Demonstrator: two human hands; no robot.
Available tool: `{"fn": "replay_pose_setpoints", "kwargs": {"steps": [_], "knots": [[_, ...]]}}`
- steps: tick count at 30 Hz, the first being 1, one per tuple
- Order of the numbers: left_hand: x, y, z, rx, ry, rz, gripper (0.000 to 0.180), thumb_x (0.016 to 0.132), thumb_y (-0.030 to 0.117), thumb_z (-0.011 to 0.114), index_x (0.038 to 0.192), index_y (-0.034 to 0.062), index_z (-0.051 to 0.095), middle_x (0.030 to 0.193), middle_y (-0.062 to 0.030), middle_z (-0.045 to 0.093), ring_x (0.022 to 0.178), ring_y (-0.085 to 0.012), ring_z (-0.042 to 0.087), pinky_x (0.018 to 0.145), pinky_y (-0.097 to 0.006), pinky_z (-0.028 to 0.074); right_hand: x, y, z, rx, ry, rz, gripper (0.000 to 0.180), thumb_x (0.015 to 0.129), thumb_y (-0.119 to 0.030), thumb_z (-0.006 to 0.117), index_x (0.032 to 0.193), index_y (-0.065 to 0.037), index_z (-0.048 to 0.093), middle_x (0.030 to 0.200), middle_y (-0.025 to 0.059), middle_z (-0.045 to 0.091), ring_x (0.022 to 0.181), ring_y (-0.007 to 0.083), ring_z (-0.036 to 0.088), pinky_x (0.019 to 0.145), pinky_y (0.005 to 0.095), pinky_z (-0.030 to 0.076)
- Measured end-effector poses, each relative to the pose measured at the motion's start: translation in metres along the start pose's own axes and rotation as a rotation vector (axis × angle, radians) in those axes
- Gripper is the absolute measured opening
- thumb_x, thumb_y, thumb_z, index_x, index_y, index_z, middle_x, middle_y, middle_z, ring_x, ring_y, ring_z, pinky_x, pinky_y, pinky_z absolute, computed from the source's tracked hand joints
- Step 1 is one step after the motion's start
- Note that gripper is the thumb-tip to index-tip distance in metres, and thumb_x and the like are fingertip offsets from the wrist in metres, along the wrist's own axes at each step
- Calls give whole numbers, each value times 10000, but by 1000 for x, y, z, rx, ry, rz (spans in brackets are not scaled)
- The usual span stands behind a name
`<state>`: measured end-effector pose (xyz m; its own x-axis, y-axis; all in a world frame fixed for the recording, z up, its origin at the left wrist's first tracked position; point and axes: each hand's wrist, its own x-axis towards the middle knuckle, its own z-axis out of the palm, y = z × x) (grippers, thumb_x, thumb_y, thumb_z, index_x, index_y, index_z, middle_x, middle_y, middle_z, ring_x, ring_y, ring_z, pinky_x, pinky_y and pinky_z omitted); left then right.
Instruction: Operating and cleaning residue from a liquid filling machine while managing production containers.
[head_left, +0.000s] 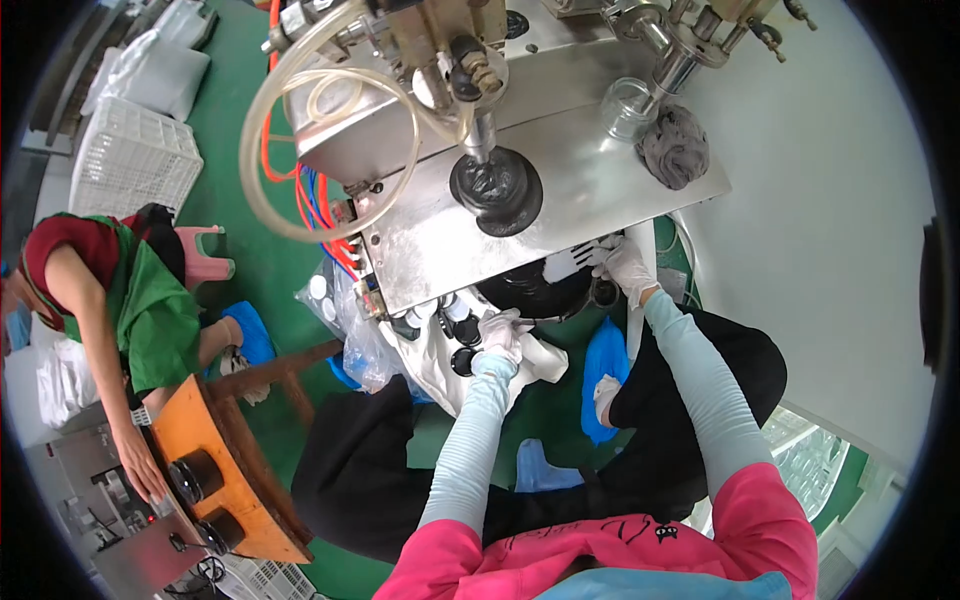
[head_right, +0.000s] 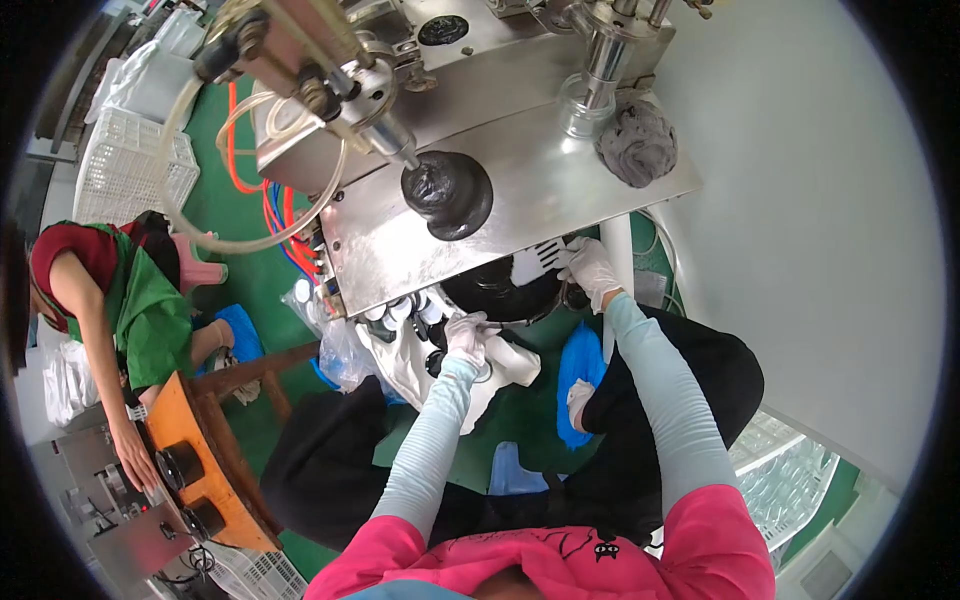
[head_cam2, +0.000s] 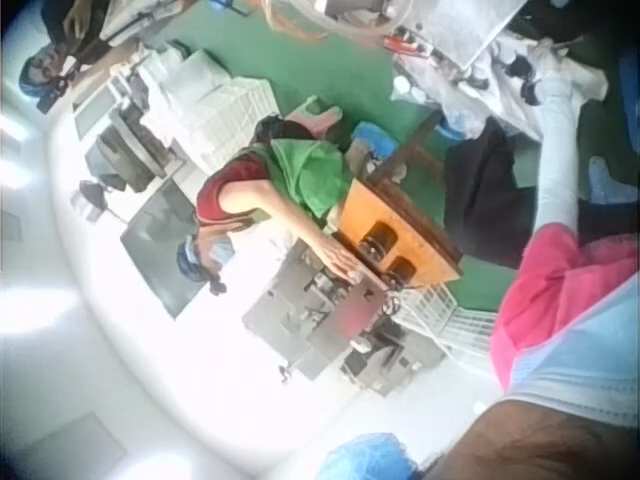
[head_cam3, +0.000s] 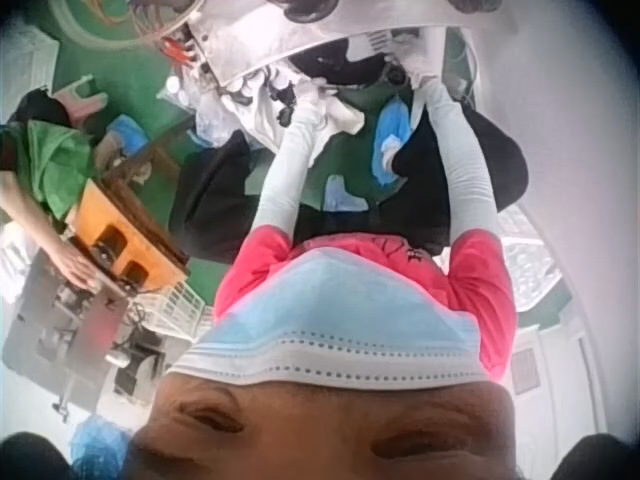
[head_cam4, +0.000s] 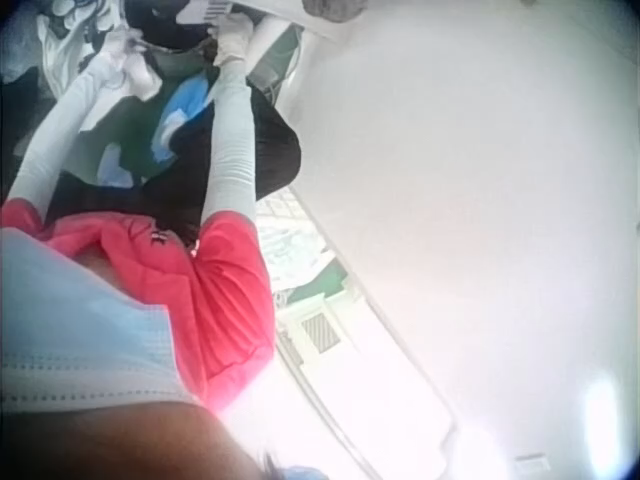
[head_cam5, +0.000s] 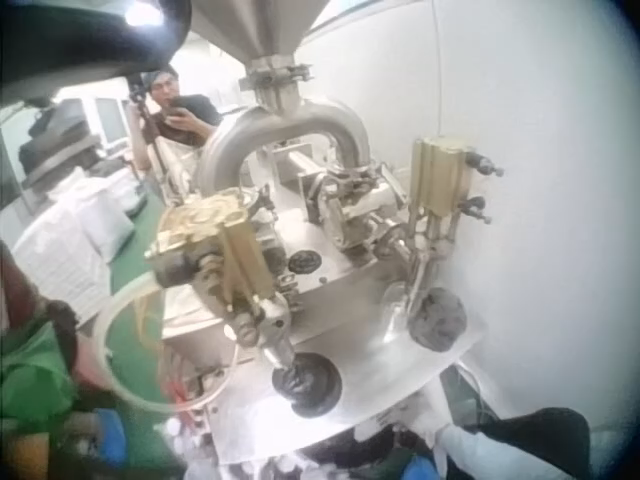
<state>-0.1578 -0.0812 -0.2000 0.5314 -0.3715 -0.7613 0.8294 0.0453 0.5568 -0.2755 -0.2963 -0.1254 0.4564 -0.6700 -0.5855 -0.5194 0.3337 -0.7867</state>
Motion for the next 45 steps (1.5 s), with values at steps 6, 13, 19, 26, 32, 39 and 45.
{"fn": "replay_pose_setpoints", "kwargs": {"steps": [6, 13, 19, 26, 32, 39, 45], "knots": [[-57, 29, -9, 3, -59, 98, 182, 715, -115, 541, 824, 26, 502, 695, -65, 536, 542, -173, 553, 438, -305, 528, -49, -15, 10, 80, -10, -97, 162, 813, -118, 571, 886, 26, 560, 714, 78, 624, 551, 126, 593, 486, 220, 453], [-82, 49, -11, -30, -88, 122, 163, 728, -93, 532, 759, 42, 445, 648, -80, 496, 473, -216, 531, 405, -354, 528, -126, -62, -20, 2, -182, -71, 79, 819, -87, 574, 834, -9, 569, 682, 57, 597, 556, 111, 569, 505, 219, 458], [-98, 50, -9, -42, -131, 156, 133, 738, -78, 505, 777, 34, 446, 675, -95, 518, 499, -233, 557, 437, -396, 545, -134, -80, -24, 8, -158, -157, 82, 796, -87, 605, 787, -9, 579, 667, 58, 600, 531, 113, 568, 483, 218, 449], [-93, 51, -10, -61, -158, 103, 153, 746, -85, 503, 847, 28, 477, 703, -94, 547, 572, -237, 593, 463, -386, 549, -83, -44, -6, -303, 25, -233, 18, 742, -16, 579, 726, -13, 584, 630, 84, 599, 502, 151, 582, 463, 281, 460], [-94, 50, 2, -65, -152, 113, 182, 724, -113, 514, 812, 44, 486, 691, -63, 533, 532, -193, 559, 444, -337, 528, -74, -24, -13, -319, 90, -341, 65, 728, -24, 609, 760, 25, 581, 631, 111, 593, 518, 186, 588, 484, 310, 471], [-92, 51, 4, -52, -135, 90, 180, 718, -116, 516, 790, 49, 522, 658, -26, 524, 500, -142, 540, 437, -282, 520, -89, -49, -18, -715, 200, -344, 347, 707, -259, 693, 927, -13, 587, 821, 210, 618, 843, 355, 598, 727, 426, 463], [-83, 46, 0, -8, -108, 116, 158, 725, -104, 526, 789, 40, 514, 671, -57, 542, 511, -166, 556, 434, -312, 535, -128, -106, -39, -851, 187, -455, 189, 695, -211, 672, 733, -42, 597, 696, 173, 597, 715, 340, 592, 654, 414, 458]]}}
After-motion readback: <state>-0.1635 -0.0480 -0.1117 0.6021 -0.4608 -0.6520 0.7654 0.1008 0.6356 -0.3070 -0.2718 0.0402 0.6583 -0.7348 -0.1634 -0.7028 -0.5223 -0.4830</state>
